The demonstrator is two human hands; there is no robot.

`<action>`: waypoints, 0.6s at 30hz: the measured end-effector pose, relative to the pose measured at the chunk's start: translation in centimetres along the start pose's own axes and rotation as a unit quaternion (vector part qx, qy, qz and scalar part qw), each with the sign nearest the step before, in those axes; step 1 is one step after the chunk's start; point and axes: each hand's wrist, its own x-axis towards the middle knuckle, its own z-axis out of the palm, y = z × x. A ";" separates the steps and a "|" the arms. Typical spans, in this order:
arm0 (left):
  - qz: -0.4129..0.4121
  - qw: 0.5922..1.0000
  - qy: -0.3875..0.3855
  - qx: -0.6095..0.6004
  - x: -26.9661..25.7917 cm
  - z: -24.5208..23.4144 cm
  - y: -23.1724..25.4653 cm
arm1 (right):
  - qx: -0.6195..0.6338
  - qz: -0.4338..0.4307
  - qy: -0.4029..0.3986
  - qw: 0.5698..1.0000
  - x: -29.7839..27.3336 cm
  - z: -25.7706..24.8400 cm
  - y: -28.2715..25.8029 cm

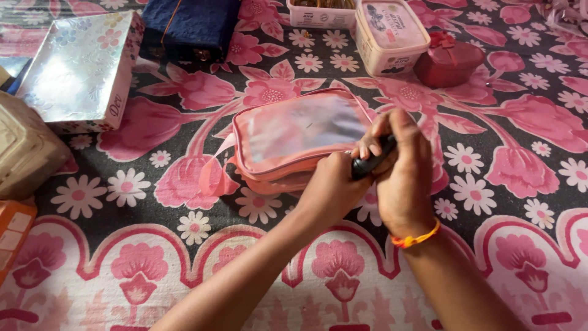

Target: The person packs cosmetic items from a bed into a pink zippered pouch. They place a small pink case, a yellow box, a pen-like item, bottles, a compact and a mascara tube into the pouch one at a time, then zip the pouch closed.

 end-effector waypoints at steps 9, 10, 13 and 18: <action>-0.138 0.893 -0.318 -0.288 -0.8 -1.1 1.8 | 0.196 0.114 -0.441 0.868 2.0 -4.3 -2.7; -0.115 0.911 -0.293 -0.266 -0.8 -1.2 2.1 | 0.162 0.079 -0.380 0.907 1.9 -4.1 -2.8; 0.079 0.995 -0.017 0.059 -0.7 -1.5 2.4 | 0.090 0.011 -0.179 0.980 1.2 -2.7 -1.7; 0.052 0.981 0.012 0.185 -0.7 -1.0 1.7 | 0.093 0.013 -0.060 0.994 1.2 -2.2 -0.1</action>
